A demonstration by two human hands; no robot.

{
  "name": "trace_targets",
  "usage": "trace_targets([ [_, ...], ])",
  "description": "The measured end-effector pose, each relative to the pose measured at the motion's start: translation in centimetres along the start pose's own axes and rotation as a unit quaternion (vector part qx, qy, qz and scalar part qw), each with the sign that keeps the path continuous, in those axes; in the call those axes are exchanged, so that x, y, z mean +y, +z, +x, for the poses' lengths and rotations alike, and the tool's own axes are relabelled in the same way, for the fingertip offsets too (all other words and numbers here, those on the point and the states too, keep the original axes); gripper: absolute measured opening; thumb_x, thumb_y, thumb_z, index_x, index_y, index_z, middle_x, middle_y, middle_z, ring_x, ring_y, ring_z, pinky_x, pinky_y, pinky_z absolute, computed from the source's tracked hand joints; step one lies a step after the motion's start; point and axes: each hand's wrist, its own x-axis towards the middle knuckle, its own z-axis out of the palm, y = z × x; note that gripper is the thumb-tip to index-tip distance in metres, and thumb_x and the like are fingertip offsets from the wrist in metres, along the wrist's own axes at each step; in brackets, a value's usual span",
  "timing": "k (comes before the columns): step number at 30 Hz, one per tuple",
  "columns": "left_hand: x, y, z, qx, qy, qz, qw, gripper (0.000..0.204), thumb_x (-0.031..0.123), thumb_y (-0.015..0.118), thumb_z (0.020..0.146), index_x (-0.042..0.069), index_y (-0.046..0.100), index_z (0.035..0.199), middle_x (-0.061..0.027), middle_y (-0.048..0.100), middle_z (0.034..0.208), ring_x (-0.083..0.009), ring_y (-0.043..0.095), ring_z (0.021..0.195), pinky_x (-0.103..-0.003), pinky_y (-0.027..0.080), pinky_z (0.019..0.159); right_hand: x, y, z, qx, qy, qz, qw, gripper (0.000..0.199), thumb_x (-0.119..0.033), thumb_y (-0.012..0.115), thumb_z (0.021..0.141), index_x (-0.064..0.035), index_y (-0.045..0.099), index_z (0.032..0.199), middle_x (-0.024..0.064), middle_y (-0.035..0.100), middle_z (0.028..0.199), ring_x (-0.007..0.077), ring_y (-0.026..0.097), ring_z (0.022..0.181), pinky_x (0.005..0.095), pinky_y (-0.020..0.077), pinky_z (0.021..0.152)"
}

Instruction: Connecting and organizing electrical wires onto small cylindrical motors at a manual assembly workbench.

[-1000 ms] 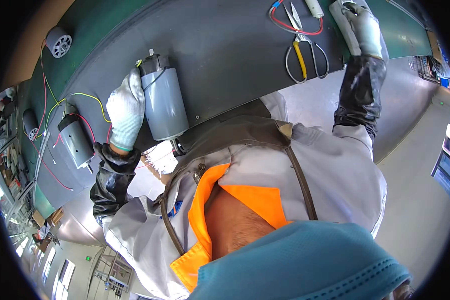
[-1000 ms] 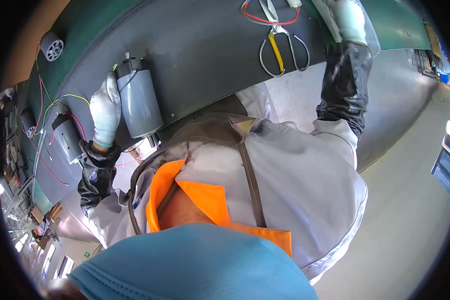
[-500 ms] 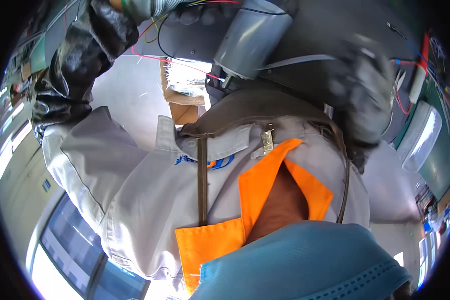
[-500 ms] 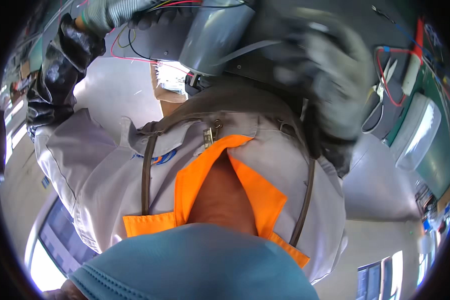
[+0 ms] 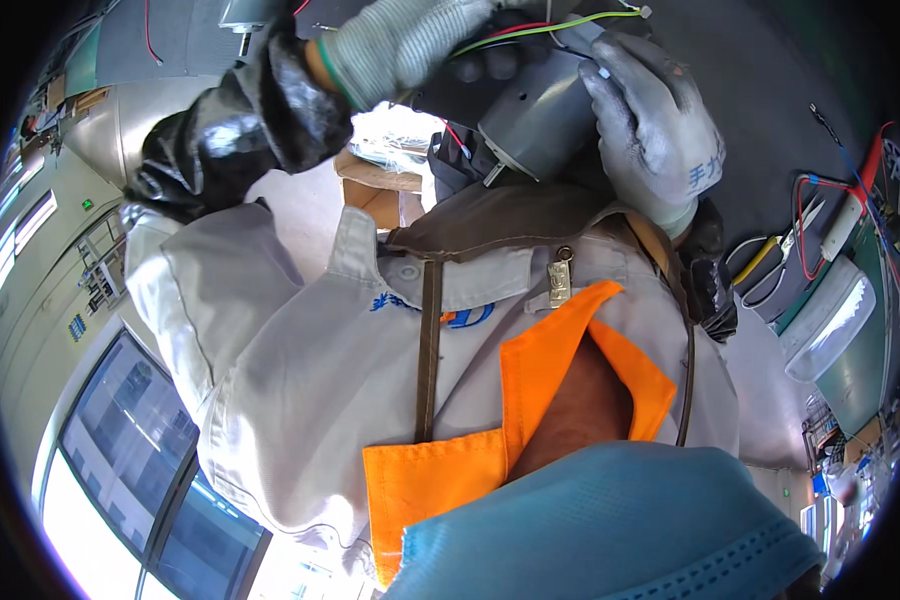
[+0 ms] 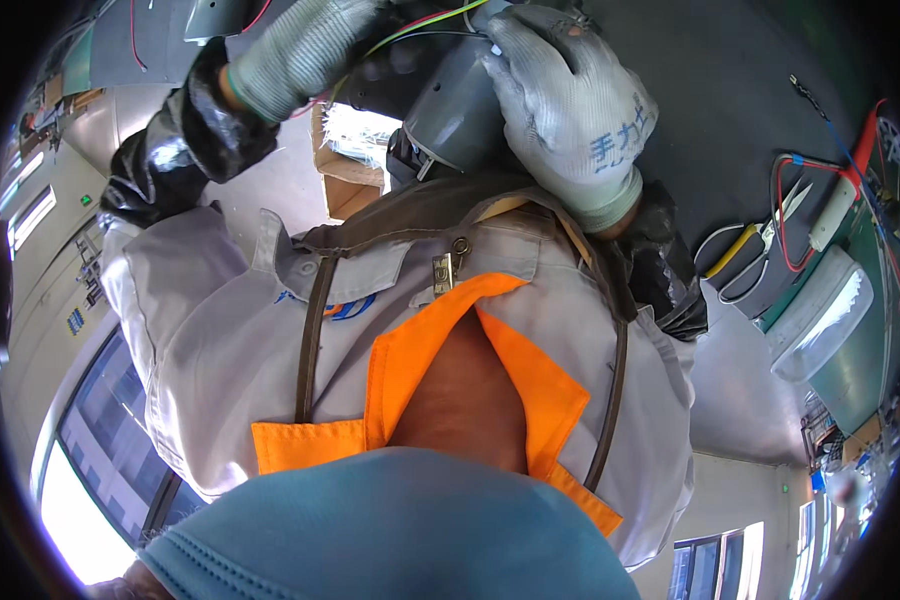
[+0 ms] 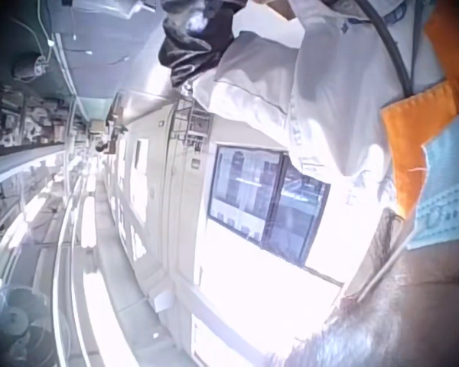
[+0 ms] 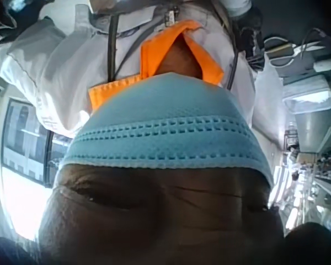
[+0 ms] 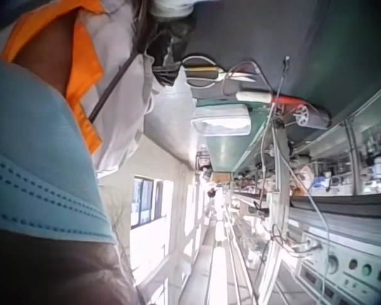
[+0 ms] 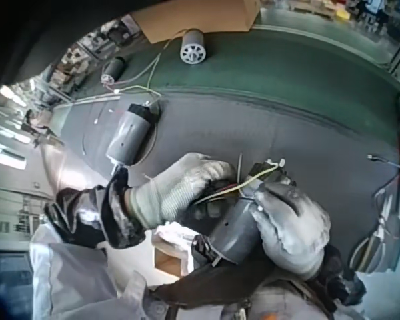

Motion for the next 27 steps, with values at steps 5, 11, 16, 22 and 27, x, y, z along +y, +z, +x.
trace_targets([
  [5, -2.1, 2.9, 0.5, 0.129, -0.097, -0.075, 0.984, 0.073, 0.069, 0.048, 0.095, -0.002, 0.066, 0.100, -0.0004, 0.063, 0.075, -0.0064, 0.057, 0.061, -0.023, 0.046, 0.055, -1.2, -0.1, 0.3, 0.020, 0.139, 0.089, 0.986, 0.018, -0.001, 0.075, 0.090, -0.0004, 0.075, 0.108, 0.0129, 0.075, 0.105, 0.0170, 0.073, 0.079, 0.0275, 0.0553, 0.063],
  [11, -2.9, 5.0, 2.5, 0.234, -0.127, -0.274, 0.924, 0.019, 0.013, 0.073, 0.096, -0.002, 0.067, 0.105, -0.0014, 0.068, 0.086, -0.0043, 0.059, 0.065, -0.019, 0.049, 0.060, 1.2, -0.1, 1.9, 0.097, 0.368, 0.384, 0.841, 0.023, -0.008, 0.067, 0.097, 0.0008, 0.071, 0.118, 0.0162, 0.075, 0.098, 0.0239, 0.073, 0.076, 0.0319, 0.0560, 0.063],
  [16, -5.0, 5.3, 3.2, 0.224, -0.033, -0.374, 0.899, 0.018, -0.002, 0.071, 0.093, -0.006, 0.066, 0.110, -0.0006, 0.067, 0.087, -0.0028, 0.057, 0.069, -0.016, 0.045, 0.061, 1.5, -1.0, 3.1, 0.086, 0.413, 0.490, 0.763, 0.040, 0.001, 0.065, 0.094, 0.0061, 0.060, 0.133, 0.0124, 0.073, 0.088, 0.0125, 0.066, 0.061, 0.0233, 0.0516, 0.053],
  [22, -3.7, 6.0, 3.5, 0.231, -0.052, -0.350, 0.906, 0.018, -0.005, 0.068, 0.094, -0.007, 0.065, 0.112, 0.0000, 0.065, 0.086, -0.0019, 0.055, 0.068, -0.016, 0.044, 0.061, 2.6, -1.0, 2.8, 0.071, 0.428, 0.486, 0.759, 0.046, -0.002, 0.066, 0.094, 0.0047, 0.056, 0.139, 0.0073, 0.071, 0.083, 0.0112, 0.063, 0.057, 0.0229, 0.0477, 0.046],
  [27, -3.6, 6.4, 4.5, 0.202, -0.024, -0.402, 0.893, 0.019, -0.003, 0.068, 0.095, -0.007, 0.065, 0.113, 0.0009, 0.065, 0.086, -0.0015, 0.055, 0.067, -0.017, 0.046, 0.061, 3.9, -2.8, 3.7, -0.038, 0.432, 0.502, 0.748, 0.045, -0.007, 0.067, 0.096, 0.0041, 0.056, 0.139, 0.0058, 0.070, 0.084, 0.0103, 0.061, 0.055, 0.0223, 0.0459, 0.046],
])
